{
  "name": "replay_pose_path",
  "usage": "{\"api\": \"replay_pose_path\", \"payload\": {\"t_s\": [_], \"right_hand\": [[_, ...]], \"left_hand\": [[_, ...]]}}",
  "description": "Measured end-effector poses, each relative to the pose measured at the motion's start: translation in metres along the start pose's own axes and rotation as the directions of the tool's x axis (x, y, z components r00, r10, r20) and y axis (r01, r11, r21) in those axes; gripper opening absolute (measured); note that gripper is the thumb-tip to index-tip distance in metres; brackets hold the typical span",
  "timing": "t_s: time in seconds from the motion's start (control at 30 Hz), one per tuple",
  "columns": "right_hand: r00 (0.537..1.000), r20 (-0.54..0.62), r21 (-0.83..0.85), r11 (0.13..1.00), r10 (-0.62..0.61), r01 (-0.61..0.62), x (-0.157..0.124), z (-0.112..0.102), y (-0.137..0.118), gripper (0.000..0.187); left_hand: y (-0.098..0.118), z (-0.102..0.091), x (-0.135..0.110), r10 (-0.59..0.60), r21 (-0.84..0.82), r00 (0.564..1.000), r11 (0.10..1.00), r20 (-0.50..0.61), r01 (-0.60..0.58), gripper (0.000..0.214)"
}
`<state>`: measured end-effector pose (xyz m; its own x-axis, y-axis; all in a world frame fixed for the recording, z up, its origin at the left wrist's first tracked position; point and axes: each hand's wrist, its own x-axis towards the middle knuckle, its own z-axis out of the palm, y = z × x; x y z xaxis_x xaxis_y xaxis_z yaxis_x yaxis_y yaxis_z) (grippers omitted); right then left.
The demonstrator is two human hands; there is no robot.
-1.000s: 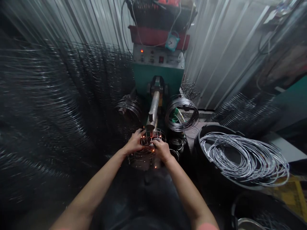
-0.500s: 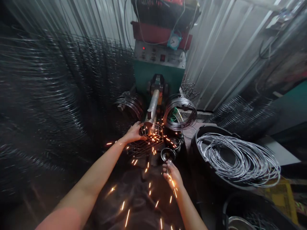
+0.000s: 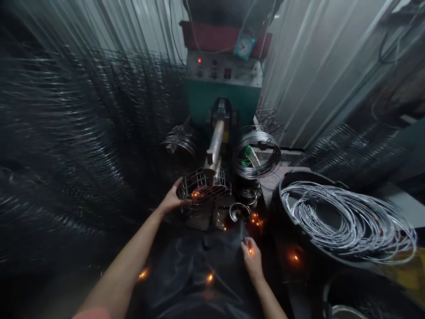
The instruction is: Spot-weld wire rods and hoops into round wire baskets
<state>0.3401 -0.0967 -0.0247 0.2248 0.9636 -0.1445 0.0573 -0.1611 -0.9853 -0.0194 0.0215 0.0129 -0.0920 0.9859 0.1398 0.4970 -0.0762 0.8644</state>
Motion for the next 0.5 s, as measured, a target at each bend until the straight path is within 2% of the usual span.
{"api": "replay_pose_path", "payload": {"t_s": [0.03, 0.1, 0.2, 0.37, 0.43, 0.5], "right_hand": [[0.999, -0.003, 0.001, 0.999, 0.037, -0.037, -0.001, -0.002, 0.003, 0.029], [0.982, -0.012, 0.157, 0.97, 0.187, -0.183, 0.001, -0.005, 0.002, 0.029], [0.937, 0.039, 0.439, 0.836, 0.347, -0.329, 0.01, -0.009, -0.009, 0.027], [0.911, 0.221, 0.611, 0.679, 0.347, -0.407, 0.013, 0.001, -0.032, 0.02], [0.927, 0.203, 0.58, 0.723, 0.317, -0.374, 0.007, 0.007, -0.033, 0.021], [0.963, 0.097, 0.462, 0.846, 0.251, -0.267, 0.0, 0.01, -0.027, 0.024]], "left_hand": [[-0.001, 0.002, -0.002, -0.003, -0.061, 0.999, 0.998, -0.04, 0.001, 0.107], [0.0, 0.003, -0.008, -0.013, -0.091, 0.996, 0.996, -0.087, 0.005, 0.1], [0.008, -0.003, -0.027, 0.027, -0.007, 0.992, 1.0, -0.12, -0.028, 0.091], [0.033, -0.011, -0.066, 0.129, 0.198, 0.992, 0.972, -0.013, -0.123, 0.089], [0.047, -0.01, -0.078, 0.161, 0.272, 0.987, 0.949, 0.027, -0.162, 0.088], [0.062, -0.007, -0.085, 0.193, 0.344, 0.98, 0.918, 0.05, -0.198, 0.088]]}}
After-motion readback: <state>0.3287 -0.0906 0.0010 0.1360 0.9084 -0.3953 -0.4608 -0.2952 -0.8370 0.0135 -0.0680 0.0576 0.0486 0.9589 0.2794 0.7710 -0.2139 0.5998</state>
